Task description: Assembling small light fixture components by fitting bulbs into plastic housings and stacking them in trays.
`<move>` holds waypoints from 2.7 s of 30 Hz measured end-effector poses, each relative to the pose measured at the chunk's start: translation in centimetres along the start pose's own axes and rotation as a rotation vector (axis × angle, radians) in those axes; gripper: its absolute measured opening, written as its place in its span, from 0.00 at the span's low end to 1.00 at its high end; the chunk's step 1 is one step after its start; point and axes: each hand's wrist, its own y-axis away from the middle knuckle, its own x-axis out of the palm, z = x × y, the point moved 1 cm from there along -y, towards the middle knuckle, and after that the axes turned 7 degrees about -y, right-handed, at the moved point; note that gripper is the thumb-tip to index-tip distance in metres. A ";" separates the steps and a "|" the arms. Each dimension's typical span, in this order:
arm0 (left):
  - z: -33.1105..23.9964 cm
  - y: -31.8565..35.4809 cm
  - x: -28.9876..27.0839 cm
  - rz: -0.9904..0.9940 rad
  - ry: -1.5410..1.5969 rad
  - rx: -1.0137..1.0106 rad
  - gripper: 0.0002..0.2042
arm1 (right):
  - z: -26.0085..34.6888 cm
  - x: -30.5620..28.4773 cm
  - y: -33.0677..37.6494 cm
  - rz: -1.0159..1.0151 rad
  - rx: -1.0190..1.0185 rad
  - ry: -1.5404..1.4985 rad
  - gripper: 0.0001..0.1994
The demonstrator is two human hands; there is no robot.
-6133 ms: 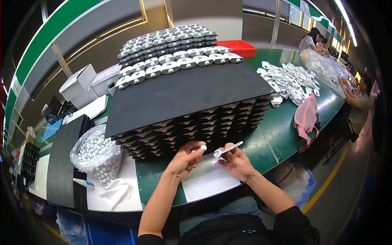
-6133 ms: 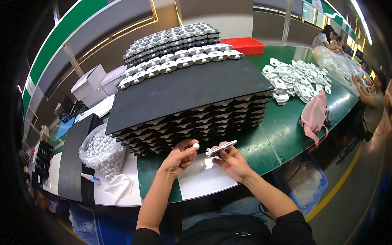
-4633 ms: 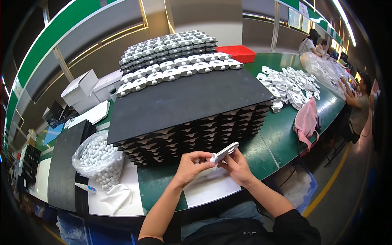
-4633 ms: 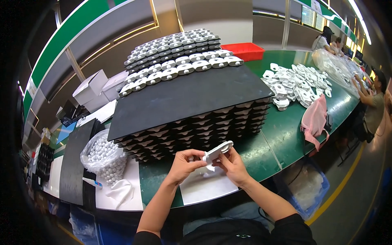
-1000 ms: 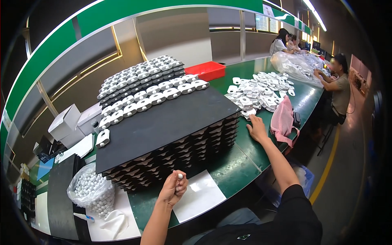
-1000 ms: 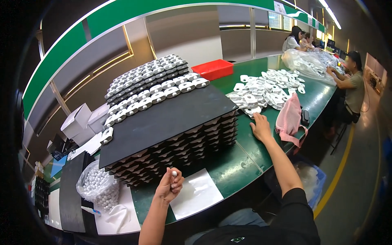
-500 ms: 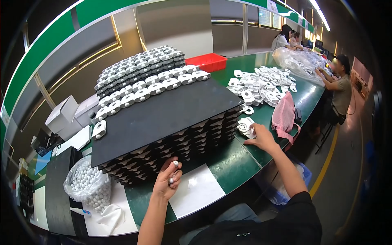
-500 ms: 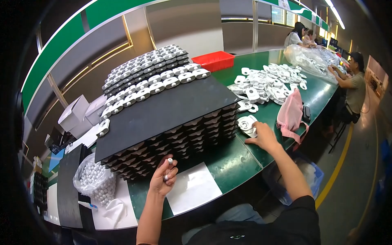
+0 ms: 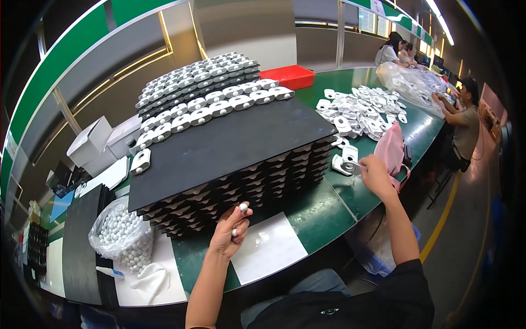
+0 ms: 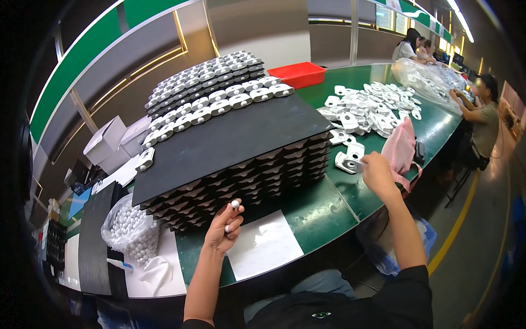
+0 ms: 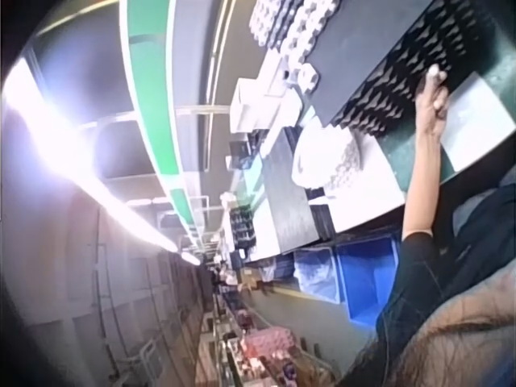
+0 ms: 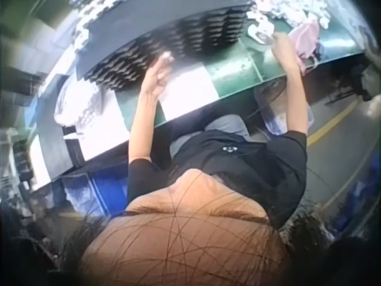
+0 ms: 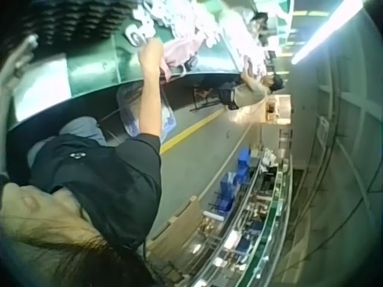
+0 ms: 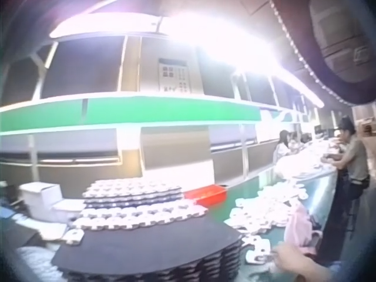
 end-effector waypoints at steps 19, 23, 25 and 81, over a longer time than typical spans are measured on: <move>-0.2 0.0 -0.7 -0.080 -0.012 0.057 0.08 | 18.7 8.3 7.8 0.646 0.201 -1.282 0.07; -0.2 -0.1 -1.3 -0.046 0.036 0.086 0.09 | 19.5 9.8 8.2 0.551 0.135 -1.258 0.07; -0.2 0.0 -1.4 -0.046 0.041 0.084 0.09 | 19.6 10.4 8.6 0.557 0.138 -1.247 0.07; 0.8 0.0 0.5 -0.069 -0.542 -0.072 0.07 | 17.6 10.5 6.9 0.418 0.398 -2.096 0.07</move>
